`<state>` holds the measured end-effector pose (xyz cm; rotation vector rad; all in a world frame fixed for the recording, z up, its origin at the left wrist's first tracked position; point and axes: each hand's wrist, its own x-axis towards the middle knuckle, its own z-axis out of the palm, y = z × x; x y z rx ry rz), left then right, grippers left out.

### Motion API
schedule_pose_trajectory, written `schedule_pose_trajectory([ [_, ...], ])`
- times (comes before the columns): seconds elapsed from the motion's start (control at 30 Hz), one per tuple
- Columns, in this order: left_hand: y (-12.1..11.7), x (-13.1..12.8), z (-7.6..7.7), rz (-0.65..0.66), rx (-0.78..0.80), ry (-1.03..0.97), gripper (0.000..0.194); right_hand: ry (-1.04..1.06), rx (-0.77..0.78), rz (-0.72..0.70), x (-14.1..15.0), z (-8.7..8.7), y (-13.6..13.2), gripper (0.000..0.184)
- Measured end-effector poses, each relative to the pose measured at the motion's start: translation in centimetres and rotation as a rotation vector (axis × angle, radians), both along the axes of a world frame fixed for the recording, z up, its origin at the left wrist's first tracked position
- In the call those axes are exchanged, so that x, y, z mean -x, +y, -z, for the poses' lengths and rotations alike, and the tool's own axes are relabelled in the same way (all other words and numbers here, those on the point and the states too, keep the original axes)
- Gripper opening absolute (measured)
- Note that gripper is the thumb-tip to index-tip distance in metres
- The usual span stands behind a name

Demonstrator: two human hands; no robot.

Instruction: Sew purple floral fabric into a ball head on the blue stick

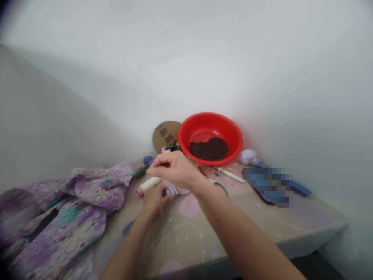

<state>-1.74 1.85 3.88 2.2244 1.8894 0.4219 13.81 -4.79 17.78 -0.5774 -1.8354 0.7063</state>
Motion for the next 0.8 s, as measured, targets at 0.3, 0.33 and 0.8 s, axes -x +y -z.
schedule_pose_trajectory([
  [0.3, 0.5, 0.5, 1.2, -0.007, -0.084, 0.048, 0.038, 0.386, -0.779, 0.773, -5.4, -2.4, -2.6, 0.011],
  [0.33, 0.5, 0.6, 1.3, -0.008, -0.083, 0.048, 0.038, 0.476, -0.775, 0.829, -5.5, -2.5, -2.7, 0.013],
  [0.8, 0.4, 0.9, 1.2, 0.054, -0.076, -0.01, 0.036, -0.338, 0.064, 0.487, -0.5, 8.3, 4.7, 0.012],
])
